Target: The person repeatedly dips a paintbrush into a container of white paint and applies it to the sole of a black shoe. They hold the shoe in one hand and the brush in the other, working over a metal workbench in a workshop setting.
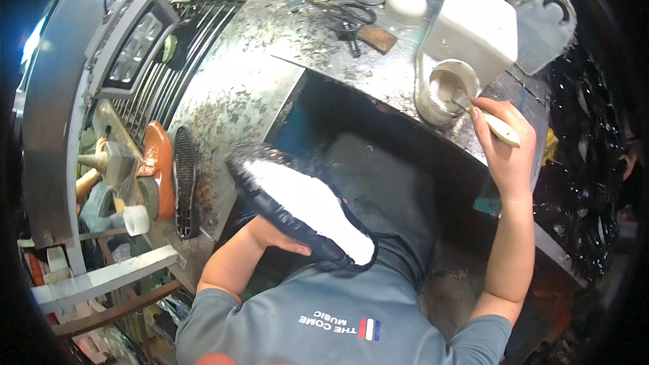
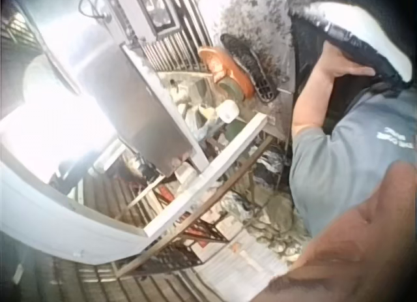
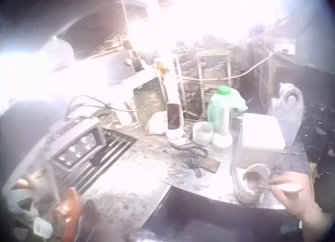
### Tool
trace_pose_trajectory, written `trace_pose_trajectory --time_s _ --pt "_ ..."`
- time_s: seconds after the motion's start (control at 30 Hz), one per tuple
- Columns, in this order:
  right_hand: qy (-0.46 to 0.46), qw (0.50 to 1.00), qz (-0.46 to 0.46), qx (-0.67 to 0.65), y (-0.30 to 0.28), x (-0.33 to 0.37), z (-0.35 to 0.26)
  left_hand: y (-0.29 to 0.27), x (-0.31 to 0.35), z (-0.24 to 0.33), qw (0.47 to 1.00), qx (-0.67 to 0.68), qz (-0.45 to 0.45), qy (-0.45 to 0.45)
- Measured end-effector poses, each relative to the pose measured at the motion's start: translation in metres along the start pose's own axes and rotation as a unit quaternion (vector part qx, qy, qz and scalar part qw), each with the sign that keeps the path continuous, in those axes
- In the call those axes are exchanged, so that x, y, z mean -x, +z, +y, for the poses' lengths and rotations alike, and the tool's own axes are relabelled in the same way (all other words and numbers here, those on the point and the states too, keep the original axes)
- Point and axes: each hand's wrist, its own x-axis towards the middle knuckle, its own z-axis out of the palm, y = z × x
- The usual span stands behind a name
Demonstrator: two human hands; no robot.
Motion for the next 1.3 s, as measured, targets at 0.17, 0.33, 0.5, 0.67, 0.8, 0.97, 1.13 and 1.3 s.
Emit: trace_pose_trajectory --time_s 0.17,0.33,0.5,0.67,0.8,0.97,1.13,1.3 --pt "-0.097 0.992 0.074 0.031 -0.002 -0.001 -0.003 0.024 -0.021 0.072 0.945 -0.322 0.052 0.022" --pt "-0.058 0.996 0.063 -0.023 0.004 0.010 0.003 0.014 -0.044 0.069 0.839 -0.447 0.136 0.280" --pt "-0.066 0.970 0.024 -0.232 -0.002 0.030 -0.012 0.005 -0.043 0.100 0.716 -0.577 0.066 0.387" --pt "-0.086 0.923 -0.059 -0.371 0.004 0.049 -0.041 0.013 -0.036 0.129 0.664 -0.659 0.017 0.354" --pt "-0.131 0.912 0.001 -0.389 0.015 0.048 -0.058 0.019 -0.029 0.139 0.660 -0.681 0.004 0.317" --pt "-0.131 0.920 0.044 -0.367 0.018 0.039 -0.064 0.025 -0.029 0.146 0.658 -0.688 -0.004 0.305" --pt "-0.126 0.912 -0.006 -0.391 0.016 0.039 -0.067 0.024 -0.029 0.146 0.649 -0.697 0.001 0.305" --pt "-0.126 0.887 -0.052 -0.441 0.010 0.049 -0.077 0.012 -0.036 0.138 0.635 -0.696 0.018 0.334"
